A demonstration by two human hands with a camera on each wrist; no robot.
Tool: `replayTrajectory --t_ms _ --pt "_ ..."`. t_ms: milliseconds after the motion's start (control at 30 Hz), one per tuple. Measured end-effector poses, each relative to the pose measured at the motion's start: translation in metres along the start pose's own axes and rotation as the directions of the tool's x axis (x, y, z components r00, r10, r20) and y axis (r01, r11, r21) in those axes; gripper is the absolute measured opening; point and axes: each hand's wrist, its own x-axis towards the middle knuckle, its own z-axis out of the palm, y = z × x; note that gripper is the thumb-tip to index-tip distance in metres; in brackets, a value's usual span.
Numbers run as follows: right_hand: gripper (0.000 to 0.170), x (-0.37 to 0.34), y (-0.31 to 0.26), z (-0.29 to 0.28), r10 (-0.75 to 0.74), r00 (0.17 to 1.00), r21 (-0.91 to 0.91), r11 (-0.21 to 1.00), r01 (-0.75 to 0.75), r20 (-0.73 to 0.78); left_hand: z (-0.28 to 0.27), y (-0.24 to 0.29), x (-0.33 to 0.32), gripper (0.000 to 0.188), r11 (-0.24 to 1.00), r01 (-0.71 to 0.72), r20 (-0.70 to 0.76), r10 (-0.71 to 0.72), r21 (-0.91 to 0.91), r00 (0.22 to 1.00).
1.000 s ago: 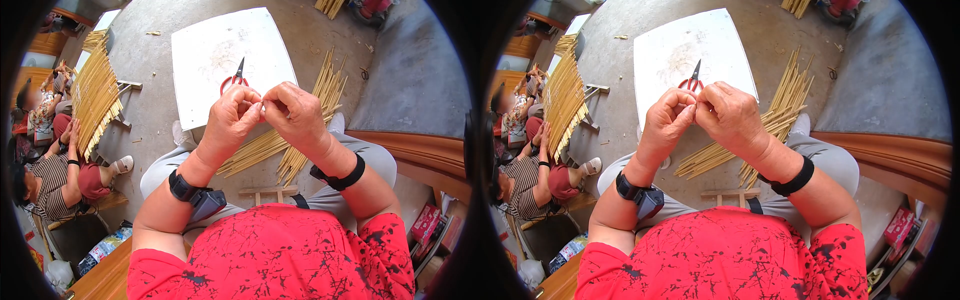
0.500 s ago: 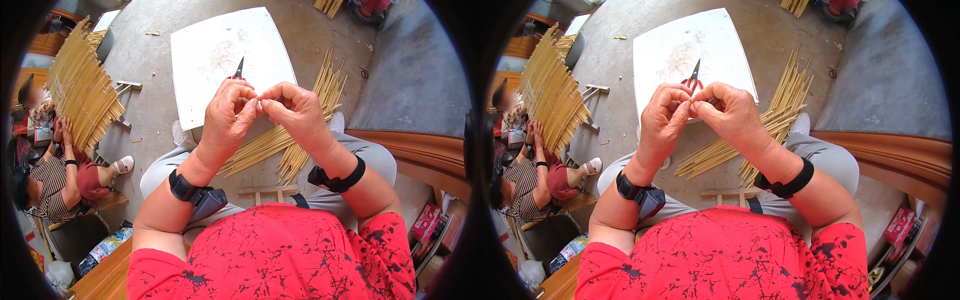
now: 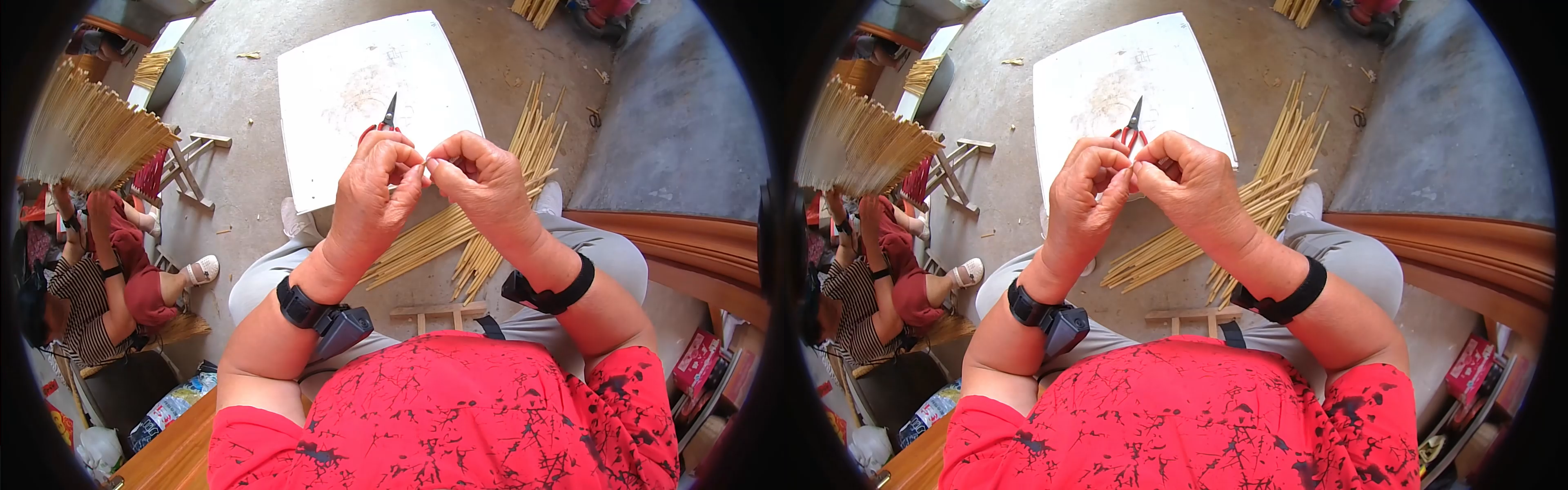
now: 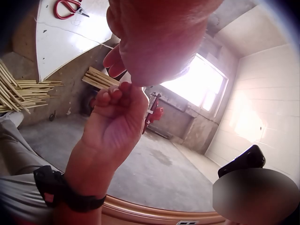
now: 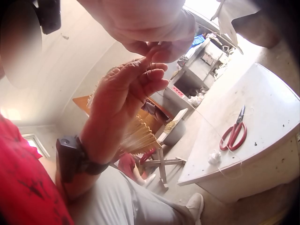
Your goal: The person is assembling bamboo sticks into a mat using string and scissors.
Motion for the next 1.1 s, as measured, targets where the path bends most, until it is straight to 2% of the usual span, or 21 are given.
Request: replayTrajectory --t_ms 167,233,300,467,567,633,733,833,867,933,1100 --pt "0.008 0.0003 0.0046 0.0016 -0.043 0.999 -0.07 0.997 0.042 -0.013 0.0007 0.0038 -0.0006 0.009 1.0 0.02 0.01 -0.02 0.003 1.0" --pt "0.008 -0.001 0.0006 0.0028 -0.008 1.0 0.031 0.999 0.008 -0.006 0.0009 0.004 -0.0007 0.008 0.999 0.035 0.018 -0.036 0.01 0.999" --pt "0.009 -0.0006 0.002 0.0017 -0.005 1.0 0.027 1.0 0.005 0.003 0.0014 0.0025 -0.0012 0.007 0.993 0.065 0.015 -0.064 -0.095 0.998" --pt "0.01 0.0008 0.0065 0.0023 -0.004 1.0 0.062 0.998 0.003 0.019 0.0012 0.0022 -0.0012 0.005 0.989 0.076 0.021 -0.074 -0.129 0.997" --pt "0.01 0.0013 0.0065 0.0029 -0.023 1.0 0.055 0.998 0.021 0.022 0.0017 0.0022 -0.0017 0.005 0.984 0.083 0.023 -0.081 -0.155 0.996" --pt "0.011 0.0009 0.0065 0.0029 -0.001 1.0 -0.038 0.999 0.002 0.014 0.0021 0.0014 -0.0022 0.005 0.982 0.084 0.021 -0.081 -0.169 0.996" --pt "0.013 0.0001 0.0033 0.0044 -0.006 1.0 -0.035 0.999 0.006 0.0 0.0023 -0.0011 -0.003 0.005 0.989 0.083 0.035 -0.079 -0.124 0.996" --pt "0.013 0.0006 0.0027 0.0039 0.028 1.0 -0.049 0.998 -0.027 0.01 0.0037 -0.0022 -0.0035 0.005 0.984 0.092 0.037 -0.087 -0.153 0.996" --pt "0.013 0.0007 0.0037 0.0038 0.028 1.0 -0.05 0.998 -0.027 0.01 0.0042 -0.0017 -0.0036 0.005 0.968 0.129 0.044 -0.122 -0.215 0.991" --pt "0.009 0.0008 0.0062 0.0038 0.08 0.995 0.059 0.995 -0.083 0.052 0.0045 -0.0015 -0.0036 0.005 0.947 0.166 0.054 -0.157 -0.275 0.986" --pt "0.01 0.0016 0.0057 0.0026 0.114 0.991 0.129 0.984 -0.121 0.063 0.0042 -0.0039 -0.0029 0.003 0.928 0.192 0.091 -0.171 -0.318 0.981"
